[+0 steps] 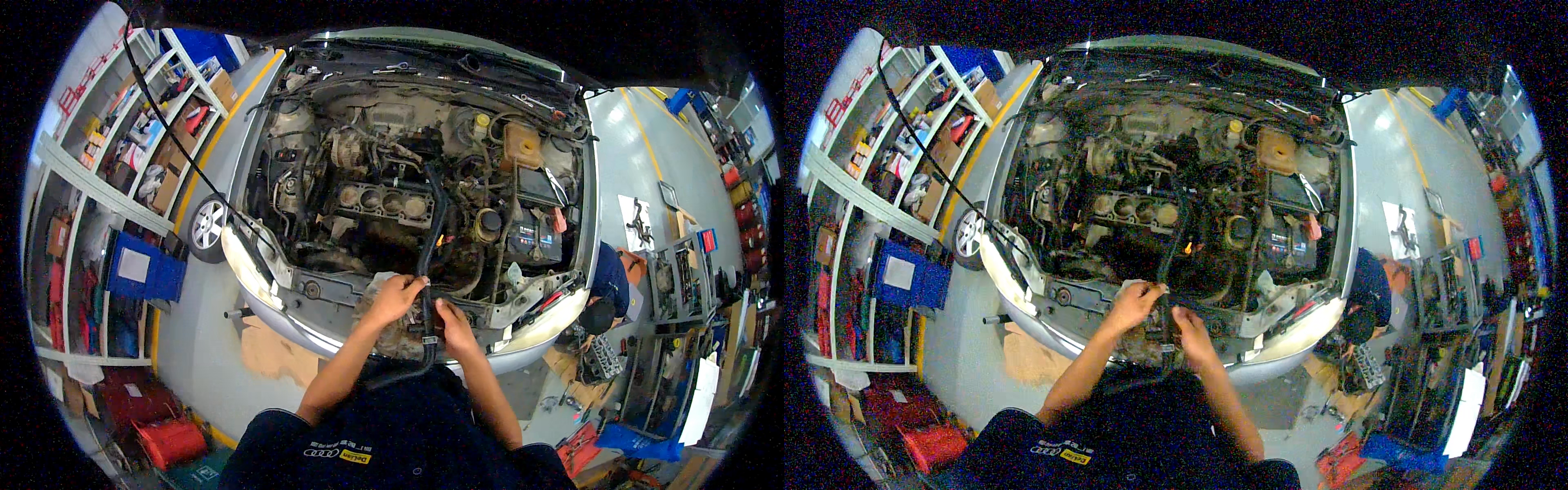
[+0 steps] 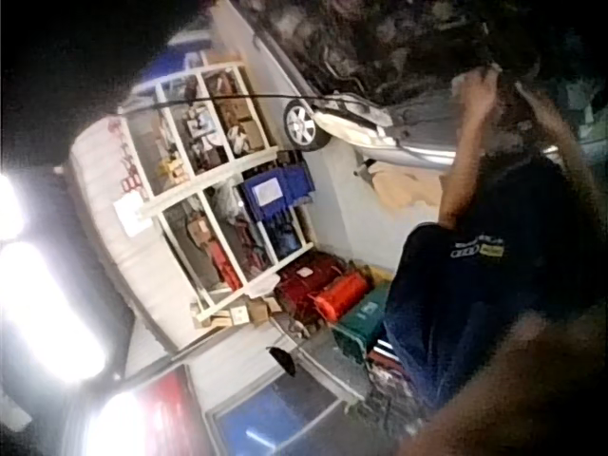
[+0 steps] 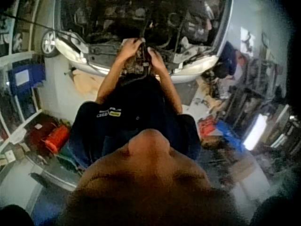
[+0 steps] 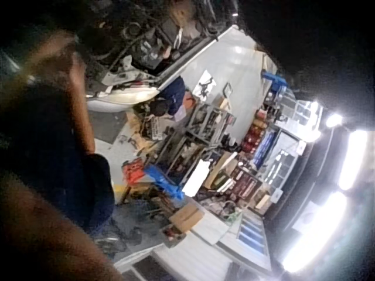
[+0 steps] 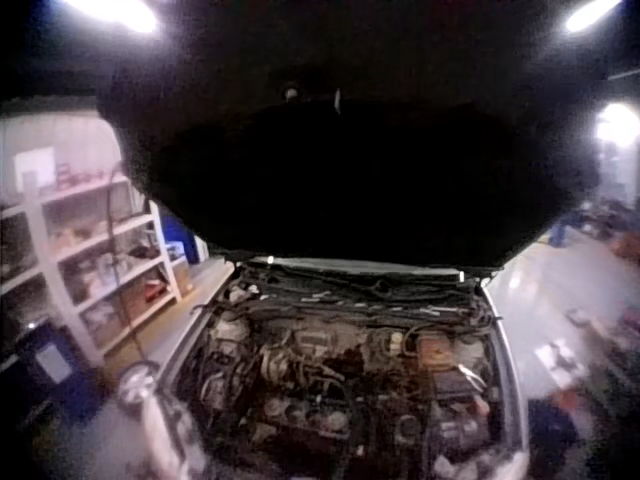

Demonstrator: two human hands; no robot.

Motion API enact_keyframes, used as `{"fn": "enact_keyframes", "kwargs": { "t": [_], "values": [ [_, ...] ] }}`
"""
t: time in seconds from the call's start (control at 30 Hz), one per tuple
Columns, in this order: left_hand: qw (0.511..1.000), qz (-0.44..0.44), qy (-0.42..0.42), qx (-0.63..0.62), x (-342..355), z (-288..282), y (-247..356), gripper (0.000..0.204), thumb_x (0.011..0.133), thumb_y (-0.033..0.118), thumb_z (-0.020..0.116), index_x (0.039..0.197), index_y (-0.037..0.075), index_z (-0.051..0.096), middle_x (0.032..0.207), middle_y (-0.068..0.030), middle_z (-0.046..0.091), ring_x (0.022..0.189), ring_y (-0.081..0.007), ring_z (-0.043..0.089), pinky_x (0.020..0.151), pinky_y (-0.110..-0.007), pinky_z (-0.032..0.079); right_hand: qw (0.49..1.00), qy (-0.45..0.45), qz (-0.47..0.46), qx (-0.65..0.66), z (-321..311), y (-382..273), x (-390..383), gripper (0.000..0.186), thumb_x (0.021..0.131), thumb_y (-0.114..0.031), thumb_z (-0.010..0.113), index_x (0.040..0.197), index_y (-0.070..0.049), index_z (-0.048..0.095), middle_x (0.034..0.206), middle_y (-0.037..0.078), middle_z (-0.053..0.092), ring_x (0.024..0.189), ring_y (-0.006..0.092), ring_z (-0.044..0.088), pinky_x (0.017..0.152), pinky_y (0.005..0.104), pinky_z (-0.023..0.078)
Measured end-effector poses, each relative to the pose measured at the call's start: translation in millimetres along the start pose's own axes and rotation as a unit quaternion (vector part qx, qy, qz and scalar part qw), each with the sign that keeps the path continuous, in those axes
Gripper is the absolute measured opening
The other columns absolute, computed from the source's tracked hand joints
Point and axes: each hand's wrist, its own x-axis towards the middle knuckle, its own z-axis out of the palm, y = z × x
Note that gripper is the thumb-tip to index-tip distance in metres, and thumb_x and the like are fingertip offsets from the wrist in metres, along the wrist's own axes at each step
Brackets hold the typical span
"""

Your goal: The person works on a car engine with the hood open, using a ratchet to tighten bolts on a metal component. They then use pliers to adjust a hose clamp and manipulate various hoses and wires within the engine bay.

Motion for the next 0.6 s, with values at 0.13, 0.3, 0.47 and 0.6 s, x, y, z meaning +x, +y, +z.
{"fn": "enact_keyframes", "kwargs": {
  "t": [0.13, 0.3, 0.47, 0.6],
  "values": [
    [1.000, 0.004, 0.007, -0.016, 15, 4, -28, 0.056, 0.100, 0.047, 0.059, 0.090, -0.008, 0.069, 0.070, -0.0197, 0.063, 0.067, -0.0302, 0.061, 0.066, -0.043, 0.047, 0.999, 0.006, 0.016, -0.028, 0, -17, 7, 0.041, 0.102, -0.037, 0.063, 0.125, -0.002, 0.063, 0.104, 0.001, 0.063, 0.097, 0.0129, 0.057, 0.089, 0.0314, 0.047],
    [0.999, -0.045, -0.013, 0.007, 38, 0, -29, 0.055, 0.099, 0.047, 0.060, 0.090, -0.007, 0.069, 0.071, -0.0194, 0.063, 0.068, -0.0300, 0.061, 0.068, -0.043, 0.048, 0.994, 0.018, 0.006, -0.111, 4, -15, 24, 0.050, 0.099, -0.037, 0.067, 0.131, 0.001, 0.061, 0.109, 0.004, 0.064, 0.103, 0.0133, 0.056, 0.093, 0.0306, 0.045],
    [0.999, -0.026, -0.010, -0.039, 69, -2, -47, 0.058, 0.099, 0.048, 0.059, 0.085, -0.008, 0.065, 0.066, -0.0187, 0.058, 0.063, -0.0295, 0.056, 0.064, -0.044, 0.045, 0.995, -0.016, 0.034, -0.091, 3, 22, 53, 0.027, 0.104, -0.021, 0.060, 0.123, -0.002, 0.054, 0.100, 0.011, 0.067, 0.085, 0.0207, 0.068, 0.072, 0.0324, 0.056],
    [0.997, -0.064, -0.009, -0.036, 85, -8, -56, 0.057, 0.100, 0.047, 0.059, 0.081, -0.007, 0.063, 0.063, -0.0149, 0.054, 0.059, -0.0259, 0.051, 0.060, -0.042, 0.042, 0.991, -0.034, 0.020, -0.132, 2, 35, 66, 0.029, 0.104, -0.020, 0.059, 0.126, -0.003, 0.051, 0.093, 0.014, 0.067, 0.073, 0.0243, 0.070, 0.057, 0.0354, 0.057]
  ]
}}
